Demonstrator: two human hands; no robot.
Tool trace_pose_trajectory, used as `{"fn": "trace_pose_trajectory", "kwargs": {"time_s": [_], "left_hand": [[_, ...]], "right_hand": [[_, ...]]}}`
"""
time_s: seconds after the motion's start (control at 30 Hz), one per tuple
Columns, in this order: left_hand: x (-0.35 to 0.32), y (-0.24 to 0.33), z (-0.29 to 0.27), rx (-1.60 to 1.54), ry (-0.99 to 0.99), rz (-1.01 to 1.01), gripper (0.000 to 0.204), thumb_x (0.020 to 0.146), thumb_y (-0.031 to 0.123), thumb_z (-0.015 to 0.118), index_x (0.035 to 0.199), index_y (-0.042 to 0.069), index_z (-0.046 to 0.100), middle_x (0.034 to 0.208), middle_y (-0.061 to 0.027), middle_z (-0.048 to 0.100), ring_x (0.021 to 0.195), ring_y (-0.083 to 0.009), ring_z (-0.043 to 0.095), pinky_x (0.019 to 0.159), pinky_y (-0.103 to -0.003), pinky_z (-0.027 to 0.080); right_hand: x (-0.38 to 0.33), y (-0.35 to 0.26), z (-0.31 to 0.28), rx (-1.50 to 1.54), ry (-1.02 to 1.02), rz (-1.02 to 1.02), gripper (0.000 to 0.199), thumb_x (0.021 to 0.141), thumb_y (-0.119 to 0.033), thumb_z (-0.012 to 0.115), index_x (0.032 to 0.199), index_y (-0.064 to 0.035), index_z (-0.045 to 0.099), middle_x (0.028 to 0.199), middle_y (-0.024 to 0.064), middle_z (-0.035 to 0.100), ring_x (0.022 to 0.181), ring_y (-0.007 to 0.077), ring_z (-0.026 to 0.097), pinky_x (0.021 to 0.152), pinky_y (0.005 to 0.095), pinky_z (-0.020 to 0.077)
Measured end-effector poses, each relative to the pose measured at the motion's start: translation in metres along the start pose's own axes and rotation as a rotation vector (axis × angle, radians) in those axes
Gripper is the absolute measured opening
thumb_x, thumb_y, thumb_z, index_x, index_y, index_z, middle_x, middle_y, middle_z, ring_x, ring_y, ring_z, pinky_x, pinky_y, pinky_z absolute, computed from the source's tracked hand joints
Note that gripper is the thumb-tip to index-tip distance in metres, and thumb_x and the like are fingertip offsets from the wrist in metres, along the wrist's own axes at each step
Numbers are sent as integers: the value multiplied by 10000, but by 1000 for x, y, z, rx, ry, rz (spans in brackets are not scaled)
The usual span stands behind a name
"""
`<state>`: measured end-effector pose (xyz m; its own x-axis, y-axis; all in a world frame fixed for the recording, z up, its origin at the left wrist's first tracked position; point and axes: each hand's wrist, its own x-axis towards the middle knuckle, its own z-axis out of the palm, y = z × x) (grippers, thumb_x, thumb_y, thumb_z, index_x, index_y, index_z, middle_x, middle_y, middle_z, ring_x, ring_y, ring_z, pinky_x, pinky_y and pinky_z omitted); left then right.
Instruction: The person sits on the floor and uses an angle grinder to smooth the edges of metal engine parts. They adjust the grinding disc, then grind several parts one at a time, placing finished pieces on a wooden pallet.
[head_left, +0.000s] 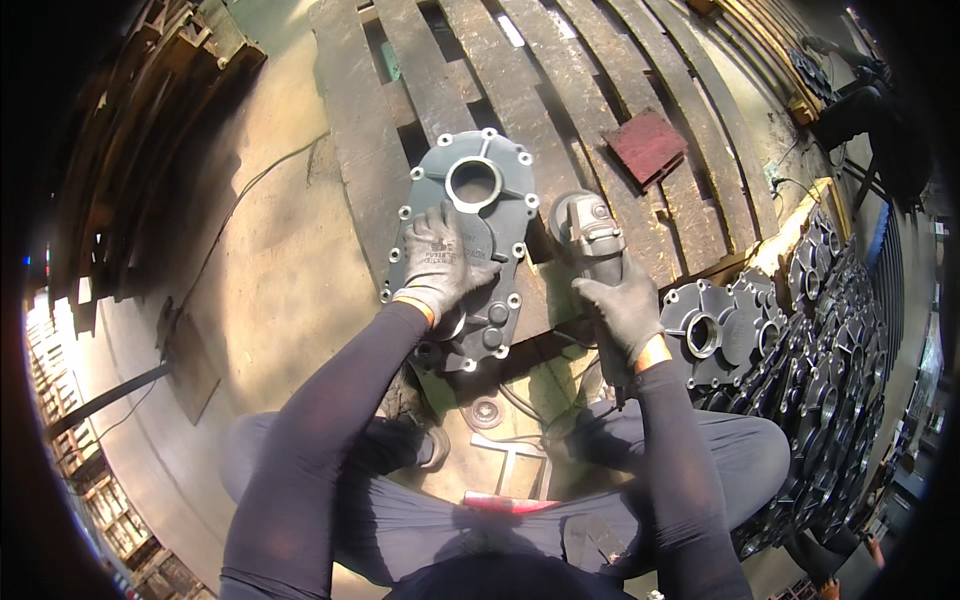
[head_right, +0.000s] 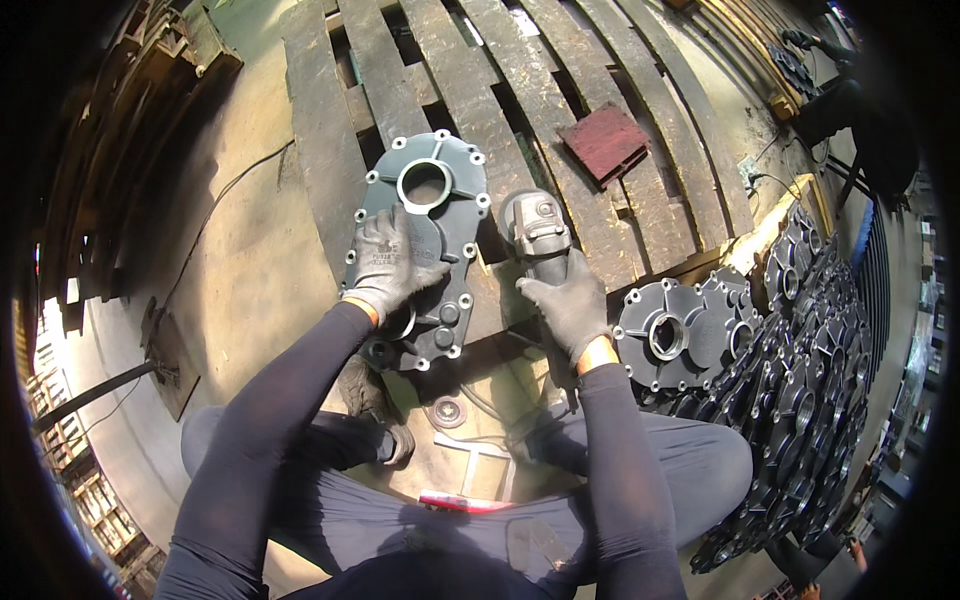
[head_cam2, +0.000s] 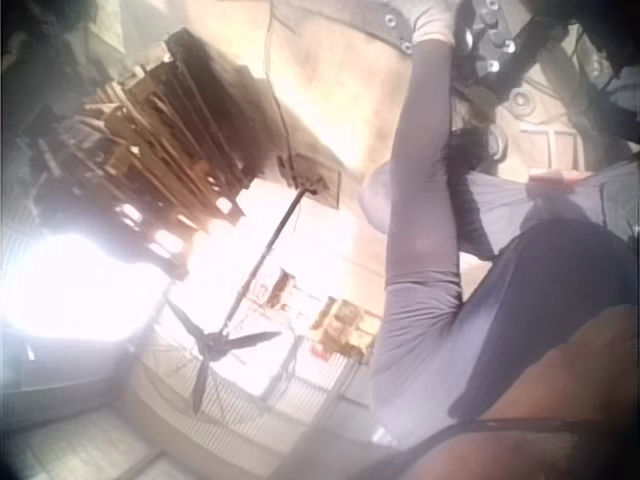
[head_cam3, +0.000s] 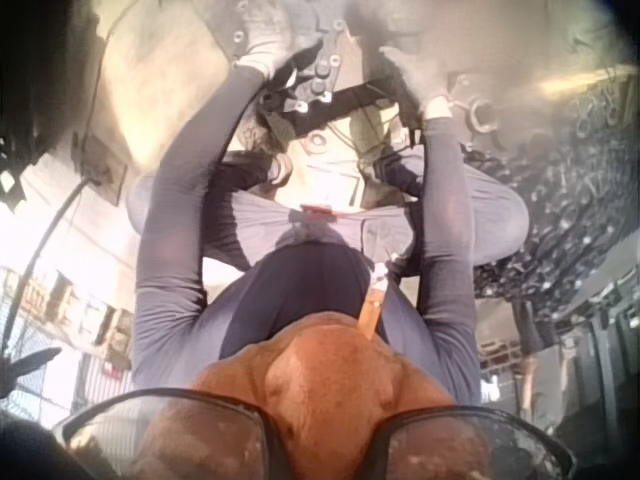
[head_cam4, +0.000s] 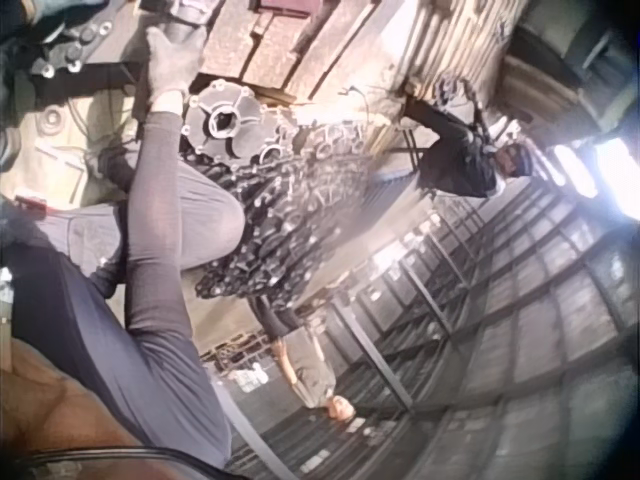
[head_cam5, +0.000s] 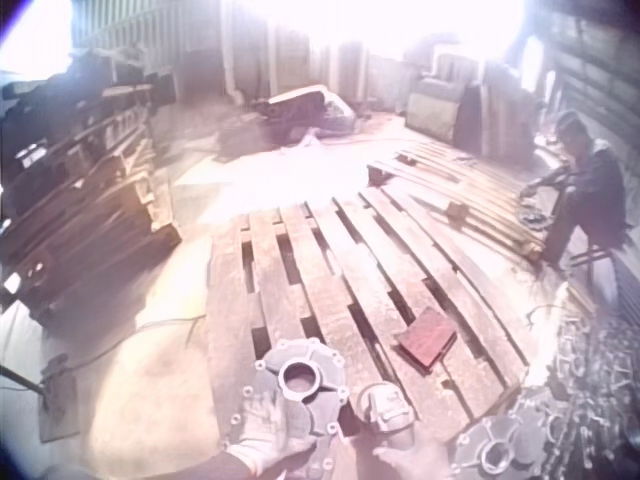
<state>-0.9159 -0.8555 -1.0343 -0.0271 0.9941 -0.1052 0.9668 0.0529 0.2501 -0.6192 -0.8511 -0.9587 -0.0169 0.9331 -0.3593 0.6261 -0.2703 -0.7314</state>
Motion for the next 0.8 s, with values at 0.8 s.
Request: {"fn": "trace_pose_trajectory", "kwargs": {"time_s": [0.8], "left_hand": [[-72, -28, 26, -66, 23, -94, 915, 961, 618, 732, 1677, 127, 444, 1693, -155, 463, 1546, -397, 448, 1302, -581, 322]], "right_hand": [[-86, 20, 44, -99, -79, 57, 586, 800, -287, 882, 1269, 7, 690, 1166, 233, 778, 1088, 397, 762, 989, 466, 586]]}}
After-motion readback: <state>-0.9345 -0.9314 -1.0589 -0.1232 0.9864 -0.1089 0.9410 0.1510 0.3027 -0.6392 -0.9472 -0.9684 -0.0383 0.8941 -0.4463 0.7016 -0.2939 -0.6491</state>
